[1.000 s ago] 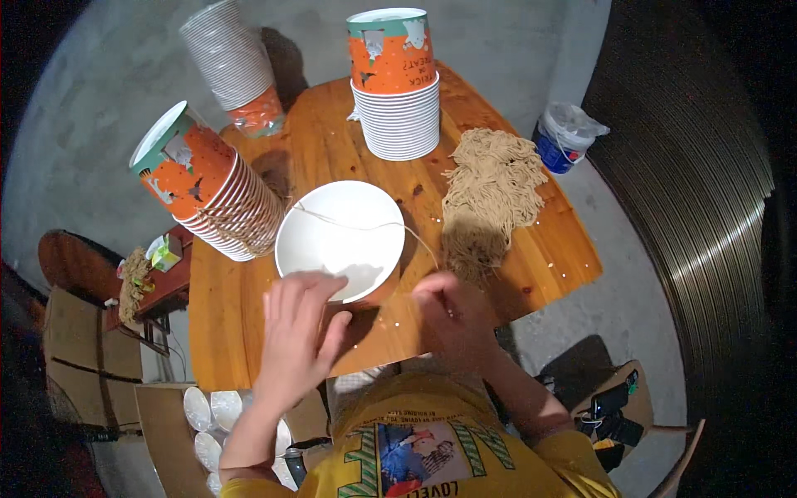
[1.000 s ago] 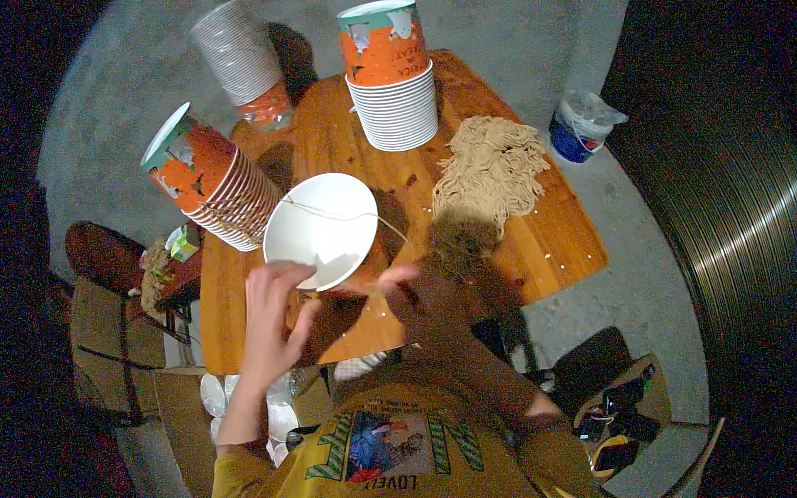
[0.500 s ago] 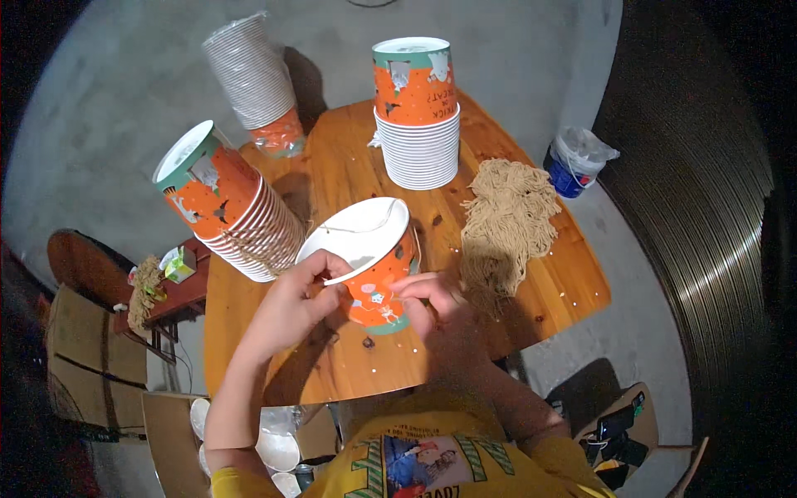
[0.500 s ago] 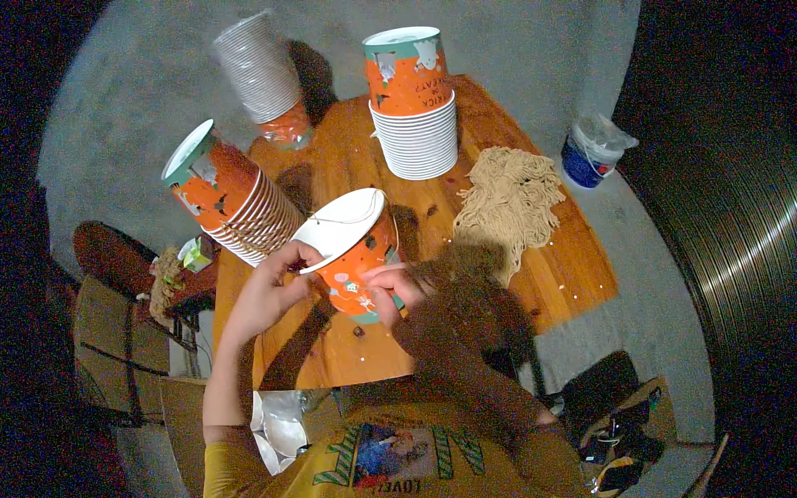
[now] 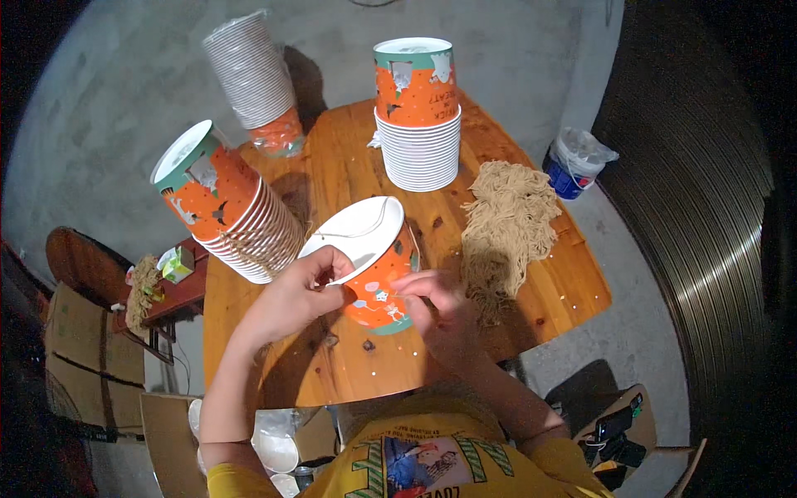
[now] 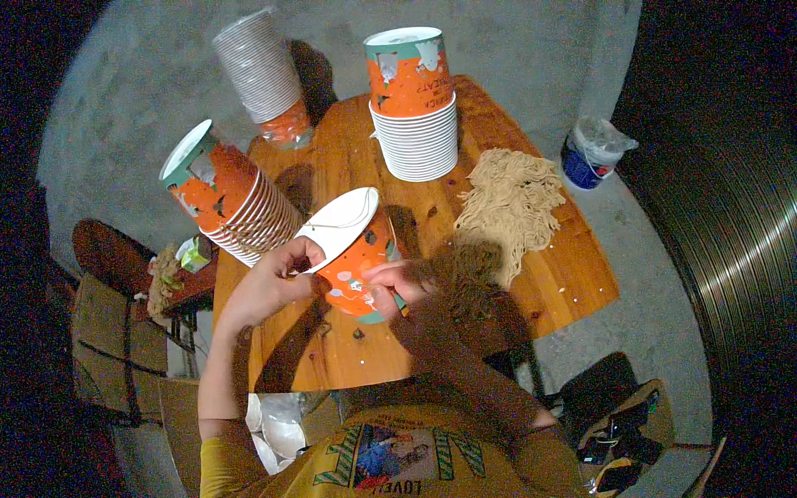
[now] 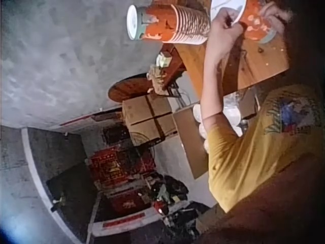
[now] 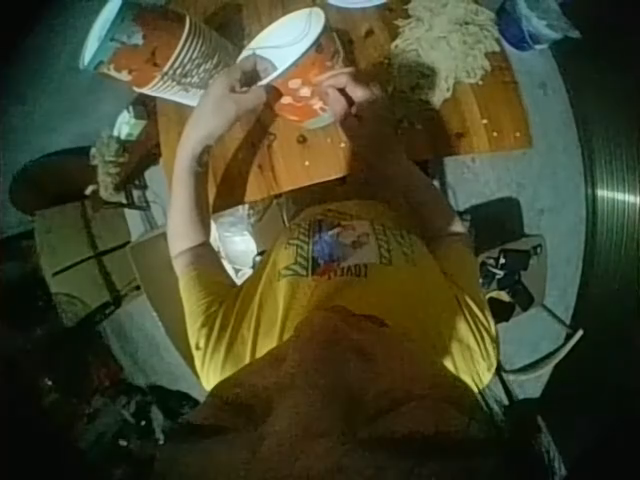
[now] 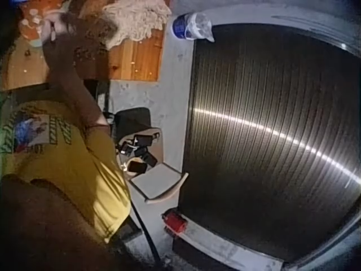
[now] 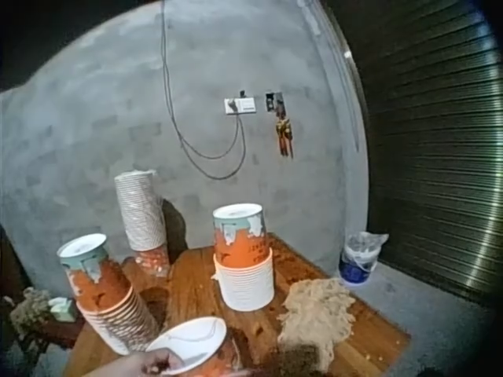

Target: Threading string through pre-punched holes in paper cups and stacking them in a manufacturing setting.

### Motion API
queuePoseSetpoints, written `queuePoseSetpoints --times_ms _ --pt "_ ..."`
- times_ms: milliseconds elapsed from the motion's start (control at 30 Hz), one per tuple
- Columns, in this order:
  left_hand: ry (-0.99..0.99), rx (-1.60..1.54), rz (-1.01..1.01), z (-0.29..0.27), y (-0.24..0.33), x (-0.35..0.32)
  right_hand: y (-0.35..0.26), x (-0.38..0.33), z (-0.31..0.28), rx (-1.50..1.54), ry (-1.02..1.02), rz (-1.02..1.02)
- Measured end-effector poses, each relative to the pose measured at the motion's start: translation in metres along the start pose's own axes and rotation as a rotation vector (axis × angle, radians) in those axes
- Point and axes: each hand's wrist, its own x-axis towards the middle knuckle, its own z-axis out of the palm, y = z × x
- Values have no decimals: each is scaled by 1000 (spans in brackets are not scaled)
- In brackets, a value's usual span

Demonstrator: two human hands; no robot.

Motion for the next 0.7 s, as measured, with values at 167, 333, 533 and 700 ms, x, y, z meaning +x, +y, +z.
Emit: queuePoseSetpoints --times_ms 167,333,533,700 --pt "-7 -108 -6 8 13 4 -3 -1 1 -54 -22 -45" --pt "-11 -33 -5 14 6 11 -6 -5 7 -22 -105 -29" --pt "27 153 -38 14 20 7 0 -8 5 -13 -97 -37" --pt "4 19 -70 9 16 6 -2 -7 7 -23 -61 -45"
